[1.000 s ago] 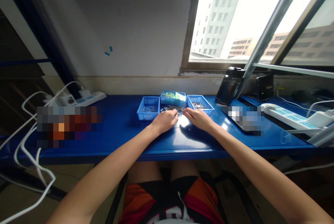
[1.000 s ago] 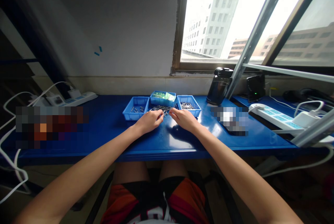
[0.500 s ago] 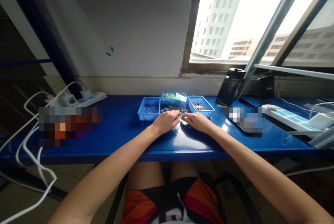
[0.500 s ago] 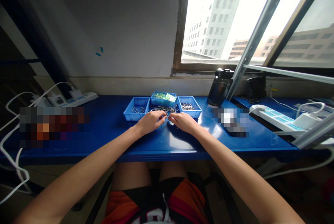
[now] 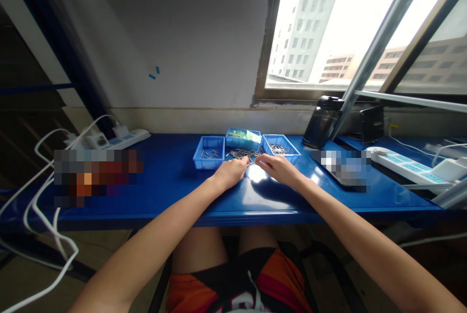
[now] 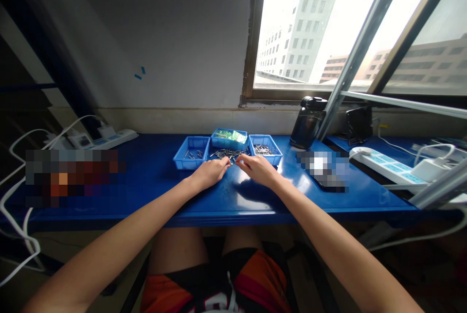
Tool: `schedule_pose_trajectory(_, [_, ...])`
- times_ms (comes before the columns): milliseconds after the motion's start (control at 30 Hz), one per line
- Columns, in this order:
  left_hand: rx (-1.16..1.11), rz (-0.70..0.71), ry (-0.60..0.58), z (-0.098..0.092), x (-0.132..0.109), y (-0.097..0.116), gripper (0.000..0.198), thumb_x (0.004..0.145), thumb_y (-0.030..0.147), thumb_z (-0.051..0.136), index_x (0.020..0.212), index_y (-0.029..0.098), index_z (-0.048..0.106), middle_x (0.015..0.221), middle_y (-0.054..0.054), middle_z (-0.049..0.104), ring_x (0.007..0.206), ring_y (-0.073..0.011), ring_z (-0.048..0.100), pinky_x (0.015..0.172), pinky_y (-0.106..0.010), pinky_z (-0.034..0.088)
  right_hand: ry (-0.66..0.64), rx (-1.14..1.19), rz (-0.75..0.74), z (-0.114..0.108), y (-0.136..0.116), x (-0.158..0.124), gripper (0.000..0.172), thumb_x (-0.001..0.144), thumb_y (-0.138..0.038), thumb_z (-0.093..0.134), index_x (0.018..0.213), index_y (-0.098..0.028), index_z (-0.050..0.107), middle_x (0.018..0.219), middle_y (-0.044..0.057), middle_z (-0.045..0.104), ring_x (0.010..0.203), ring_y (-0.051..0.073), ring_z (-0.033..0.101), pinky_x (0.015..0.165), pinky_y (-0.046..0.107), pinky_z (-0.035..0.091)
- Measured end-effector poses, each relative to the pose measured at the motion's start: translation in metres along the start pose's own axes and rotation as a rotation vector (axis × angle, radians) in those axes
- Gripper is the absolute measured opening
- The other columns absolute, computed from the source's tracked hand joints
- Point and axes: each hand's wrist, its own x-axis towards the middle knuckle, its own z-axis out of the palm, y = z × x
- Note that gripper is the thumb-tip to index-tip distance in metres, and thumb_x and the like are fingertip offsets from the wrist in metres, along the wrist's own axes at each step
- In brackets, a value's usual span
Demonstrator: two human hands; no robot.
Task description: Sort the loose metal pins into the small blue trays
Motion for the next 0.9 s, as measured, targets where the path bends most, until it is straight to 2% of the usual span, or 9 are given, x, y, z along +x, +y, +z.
schedule_pose_trajectory(133, [0.003, -0.023, -0.02, -0.003, -0.002, 0.002, 0.026, 0.093, 0.032, 0.028, 0.107, 0.018, 0.045, 0.092, -0.009, 0.065, 0.086, -0.0226, 0.063, 0.071, -0.03, 0.048, 0.013, -0.013, -0.004, 0.0, -0.001, 0.0, 0.03, 0.09, -0.037, 0.038, 0.094, -0.018, 0.061, 0.059, 0.001, 0.061, 0.052, 0.011, 0.053, 0.054, 0.02, 0.035])
schedule_pose_trajectory(233, [0.005, -0.03, -0.016, -0.005, -0.003, 0.003, 0.026, 0.091, 0.032, 0.031, 0.108, 0.018, 0.046, 0.096, -0.01, 0.064, 0.089, -0.0225, 0.062, 0.073, -0.03, 0.048, 0.092, -0.069, 0.027, -0.004, 0.002, 0.001, 0.032, 0.089, -0.038, 0.038, 0.093, -0.018, 0.063, 0.06, 0.002, 0.062, 0.053, 0.012, 0.055, 0.054, 0.021, 0.036])
schedule_pose_trajectory(300, [0.015, 0.001, 0.007, -0.006, -0.003, 0.004, 0.026, 0.09, 0.032, 0.034, 0.106, 0.018, 0.048, 0.1, -0.01, 0.062, 0.09, -0.0228, 0.061, 0.074, -0.03, 0.048, 0.214, -0.171, 0.131, -0.009, 0.007, 0.001, 0.032, 0.088, -0.038, 0.038, 0.091, -0.018, 0.063, 0.059, 0.002, 0.061, 0.052, 0.013, 0.054, 0.054, 0.022, 0.035])
schedule_pose_trajectory(367, [0.033, 0.036, 0.028, -0.006, -0.004, 0.004, 0.025, 0.089, 0.031, 0.035, 0.104, 0.018, 0.05, 0.102, -0.009, 0.06, 0.089, -0.0227, 0.061, 0.073, -0.031, 0.048, 0.342, -0.319, 0.309, -0.015, 0.015, 0.0, 0.032, 0.088, -0.039, 0.039, 0.091, -0.018, 0.063, 0.062, 0.003, 0.062, 0.055, 0.015, 0.056, 0.053, 0.023, 0.033])
schedule_pose_trajectory(433, [0.051, 0.052, 0.028, -0.006, -0.005, 0.003, 0.026, 0.089, 0.031, 0.035, 0.104, 0.018, 0.052, 0.102, -0.009, 0.057, 0.087, -0.0221, 0.061, 0.071, -0.031, 0.049, 0.399, -0.425, 0.455, -0.019, 0.022, -0.001, 0.032, 0.087, -0.039, 0.04, 0.092, -0.017, 0.062, 0.065, 0.005, 0.063, 0.058, 0.017, 0.057, 0.053, 0.024, 0.033])
schedule_pose_trajectory(533, [0.065, 0.057, 0.016, -0.006, -0.005, 0.003, 0.029, 0.089, 0.028, 0.035, 0.111, 0.02, 0.052, 0.104, -0.009, 0.055, 0.085, -0.0211, 0.062, 0.071, -0.03, 0.049, 0.322, -0.412, 0.473, -0.021, 0.027, -0.001, 0.032, 0.085, -0.041, 0.042, 0.097, -0.017, 0.06, 0.067, 0.006, 0.064, 0.059, 0.017, 0.057, 0.054, 0.025, 0.035])
schedule_pose_trajectory(667, [0.084, 0.062, 0.018, -0.004, -0.003, 0.001, 0.031, 0.089, 0.023, 0.034, 0.115, 0.021, 0.051, 0.105, -0.009, 0.055, 0.085, -0.0207, 0.062, 0.072, -0.031, 0.049, 0.262, -0.197, 0.233, -0.013, 0.015, 0.001, 0.031, 0.088, -0.037, 0.038, 0.102, -0.018, 0.058, 0.069, 0.003, 0.062, 0.062, 0.014, 0.056, 0.061, 0.024, 0.039])
schedule_pose_trajectory(800, [0.117, 0.092, 0.002, -0.002, -0.002, 0.0, 0.029, 0.089, 0.023, 0.032, 0.102, 0.019, 0.058, 0.097, -0.008, 0.058, 0.082, -0.0213, 0.062, 0.069, -0.031, 0.049, 0.037, -0.096, 0.031, -0.003, 0.001, 0.002, 0.026, 0.087, -0.03, 0.04, 0.101, -0.019, 0.059, 0.072, 0.003, 0.064, 0.06, 0.012, 0.055, 0.059, 0.022, 0.038])
schedule_pose_trajectory(900, [0.119, 0.087, 0.007, -0.003, -0.002, 0.001, 0.029, 0.089, 0.023, 0.031, 0.099, 0.017, 0.058, 0.097, -0.009, 0.057, 0.08, -0.0212, 0.062, 0.067, -0.031, 0.049, -0.091, -0.092, 0.013, 0.003, 0.0, 0.002, 0.024, 0.086, -0.028, 0.041, 0.1, -0.02, 0.06, 0.076, 0.003, 0.065, 0.064, 0.013, 0.057, 0.06, 0.022, 0.038])
